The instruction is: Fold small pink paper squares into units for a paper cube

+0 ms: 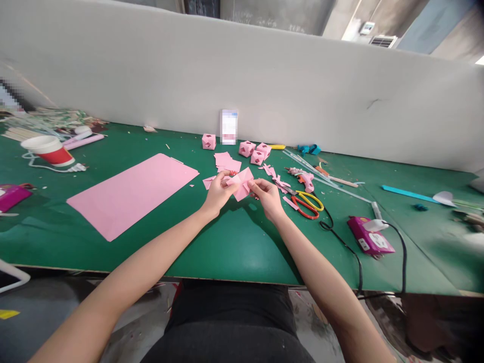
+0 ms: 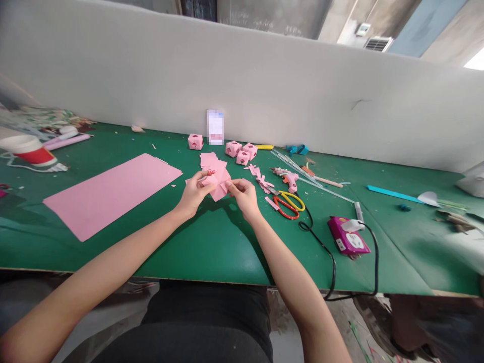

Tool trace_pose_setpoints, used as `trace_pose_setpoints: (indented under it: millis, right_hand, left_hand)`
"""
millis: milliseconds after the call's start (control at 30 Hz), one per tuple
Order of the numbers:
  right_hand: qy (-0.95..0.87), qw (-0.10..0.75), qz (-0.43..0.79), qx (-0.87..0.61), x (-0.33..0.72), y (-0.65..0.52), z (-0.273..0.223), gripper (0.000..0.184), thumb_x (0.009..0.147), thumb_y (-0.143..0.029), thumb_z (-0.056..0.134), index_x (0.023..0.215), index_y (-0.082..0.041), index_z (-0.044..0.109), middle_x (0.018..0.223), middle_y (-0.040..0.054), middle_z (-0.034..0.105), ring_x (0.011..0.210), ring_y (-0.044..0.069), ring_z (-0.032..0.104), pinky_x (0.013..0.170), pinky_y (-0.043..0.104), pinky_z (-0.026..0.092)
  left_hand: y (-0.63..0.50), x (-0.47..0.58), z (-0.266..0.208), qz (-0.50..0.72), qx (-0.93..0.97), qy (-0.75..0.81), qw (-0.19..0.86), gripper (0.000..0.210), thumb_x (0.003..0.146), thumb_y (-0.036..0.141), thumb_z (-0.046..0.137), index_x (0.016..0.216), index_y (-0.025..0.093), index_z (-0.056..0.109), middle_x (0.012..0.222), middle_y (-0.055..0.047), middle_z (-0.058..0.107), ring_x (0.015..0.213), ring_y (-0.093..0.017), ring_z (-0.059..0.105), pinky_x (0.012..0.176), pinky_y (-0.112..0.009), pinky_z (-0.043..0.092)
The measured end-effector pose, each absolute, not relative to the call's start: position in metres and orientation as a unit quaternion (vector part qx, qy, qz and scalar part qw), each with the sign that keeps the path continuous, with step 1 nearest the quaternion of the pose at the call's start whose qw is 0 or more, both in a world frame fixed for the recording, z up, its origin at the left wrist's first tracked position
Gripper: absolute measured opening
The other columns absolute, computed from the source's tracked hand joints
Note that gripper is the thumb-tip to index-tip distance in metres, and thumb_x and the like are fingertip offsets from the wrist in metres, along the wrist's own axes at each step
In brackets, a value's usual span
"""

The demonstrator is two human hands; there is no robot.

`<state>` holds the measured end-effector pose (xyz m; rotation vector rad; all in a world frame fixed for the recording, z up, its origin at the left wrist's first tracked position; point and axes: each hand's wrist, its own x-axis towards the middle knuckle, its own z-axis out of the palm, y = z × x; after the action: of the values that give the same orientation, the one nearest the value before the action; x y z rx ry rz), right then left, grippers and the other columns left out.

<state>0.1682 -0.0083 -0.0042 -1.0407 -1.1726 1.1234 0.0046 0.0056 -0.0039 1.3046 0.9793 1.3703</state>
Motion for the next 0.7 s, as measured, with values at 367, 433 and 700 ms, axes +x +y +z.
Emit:
trace_pose_setpoints:
  millis: [367, 433, 700]
  right_hand:
    - [-0.554, 0.568, 0.39, -0.467, 0.1645, -0.0082, -0.0071, 0.045, 0.073, -0.066, 0.074, 0.078, -0.022, 0.068, 0.067, 0.0012, 0.063, 0.063, 0.017, 0.055, 0.063, 0.032, 0.047]
    - [-0.556, 0.57, 0.386, -0.467, 0.1627, -0.0085, -0.0072, 0.046, 0.072, -0.067, 0.074, 0.077, -0.022, 0.067, 0.068, 0.0021, 0.065, 0.063, 0.017, 0.056, 0.063, 0.032, 0.047]
    - [-0.585, 0.502, 0.431, -0.47, 0.1656, -0.0096, -0.0044, 0.052, 0.071, -0.073, 0.072, 0.074, -0.021, 0.071, 0.064, 0.0022, 0.066, 0.057, 0.016, 0.055, 0.054, 0.029, 0.044]
  left_hand:
    - [0.0007, 0.008, -0.0026, 0.546, 0.556, 0.42, 0.464, 0.039, 0.067, 0.029, 0.076, 0.102, 0.021, 0.06, 0.096, -0.003, 0.068, 0.084, -0.018, 0.066, 0.073, -0.029, 0.053]
    - [0.0013, 0.0078, -0.0034, 0.553, 0.561, 0.423, 0.448, 0.04, 0.068, 0.03, 0.078, 0.102, 0.021, 0.061, 0.101, -0.005, 0.069, 0.091, -0.02, 0.067, 0.077, -0.03, 0.054]
    - [0.0026, 0.0045, 0.0006, 0.566, 0.524, 0.456, 0.445, 0.037, 0.067, 0.024, 0.077, 0.101, 0.02, 0.063, 0.098, -0.004, 0.07, 0.086, -0.021, 0.067, 0.073, -0.031, 0.054]
